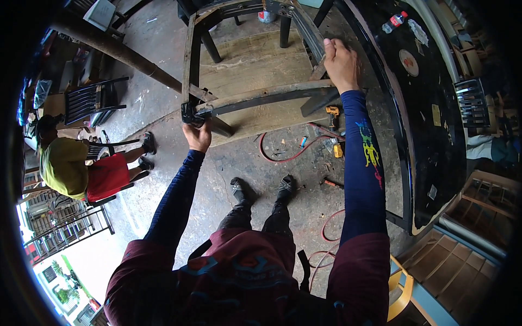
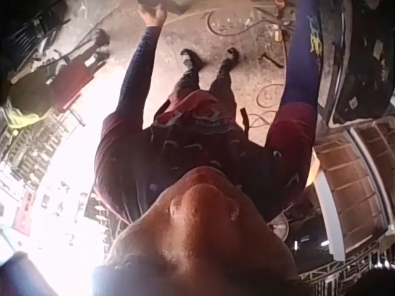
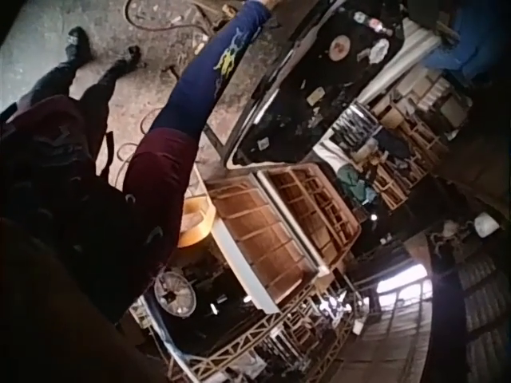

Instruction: Repairing a wooden chair using a hammer and a power drill to secure components.

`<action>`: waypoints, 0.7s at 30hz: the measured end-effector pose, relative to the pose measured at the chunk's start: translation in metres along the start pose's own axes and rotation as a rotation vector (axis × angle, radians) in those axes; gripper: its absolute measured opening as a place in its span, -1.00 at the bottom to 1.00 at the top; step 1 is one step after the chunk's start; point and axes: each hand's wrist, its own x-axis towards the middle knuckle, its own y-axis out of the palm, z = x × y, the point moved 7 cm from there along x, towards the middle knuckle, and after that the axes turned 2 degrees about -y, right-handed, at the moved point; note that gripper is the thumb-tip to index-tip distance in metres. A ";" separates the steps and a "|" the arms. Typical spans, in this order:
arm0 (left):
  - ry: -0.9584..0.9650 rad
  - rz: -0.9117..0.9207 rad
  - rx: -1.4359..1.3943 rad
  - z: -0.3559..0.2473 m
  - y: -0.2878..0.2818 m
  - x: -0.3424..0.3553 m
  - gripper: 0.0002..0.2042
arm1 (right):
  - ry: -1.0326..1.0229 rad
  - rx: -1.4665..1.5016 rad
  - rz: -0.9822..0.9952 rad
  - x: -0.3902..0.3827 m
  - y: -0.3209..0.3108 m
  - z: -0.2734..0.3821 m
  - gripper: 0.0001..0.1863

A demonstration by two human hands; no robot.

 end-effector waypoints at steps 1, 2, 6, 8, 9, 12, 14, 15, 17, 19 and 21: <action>-0.009 0.015 0.030 0.004 -0.001 0.002 -0.73 | -0.001 0.002 -0.004 -0.003 -0.006 0.006 -0.54; -0.051 0.020 0.026 0.014 -0.002 0.000 -0.78 | -0.179 -0.020 -0.177 -0.010 -0.020 0.023 -0.61; -0.085 -0.025 -0.001 -0.005 -0.003 -0.006 -0.75 | -0.497 0.050 -0.228 -0.049 -0.017 0.092 -0.74; -0.065 -0.036 -0.067 -0.019 0.001 -0.003 -0.74 | -0.598 0.011 -0.266 -0.061 -0.012 0.104 -0.71; -0.050 -0.054 -0.117 -0.024 -0.003 -0.001 -0.73 | -0.432 -0.161 -0.263 -0.057 -0.010 0.099 -0.66; -0.085 -0.072 -0.095 -0.008 -0.008 -0.008 -0.62 | -0.030 -0.261 -0.144 -0.033 -0.007 0.050 -0.48; -0.096 -0.089 -0.139 -0.011 -0.004 -0.013 -0.60 | 0.075 -0.220 -0.033 -0.013 -0.015 0.027 -0.45; -0.140 -0.073 -0.160 -0.011 -0.001 -0.009 -0.57 | 0.153 -0.093 0.100 0.001 -0.009 0.018 -0.37; -0.184 -0.067 -0.173 -0.014 0.004 -0.007 -0.55 | 0.222 0.043 0.237 0.022 0.006 0.005 -0.29; -0.184 -0.135 -0.308 -0.014 0.008 -0.015 -0.50 | 0.272 0.232 0.386 0.042 0.038 -0.011 -0.13; -0.234 -0.181 -0.324 -0.007 0.013 -0.024 -0.47 | 0.196 0.217 0.484 0.067 0.065 -0.021 -0.04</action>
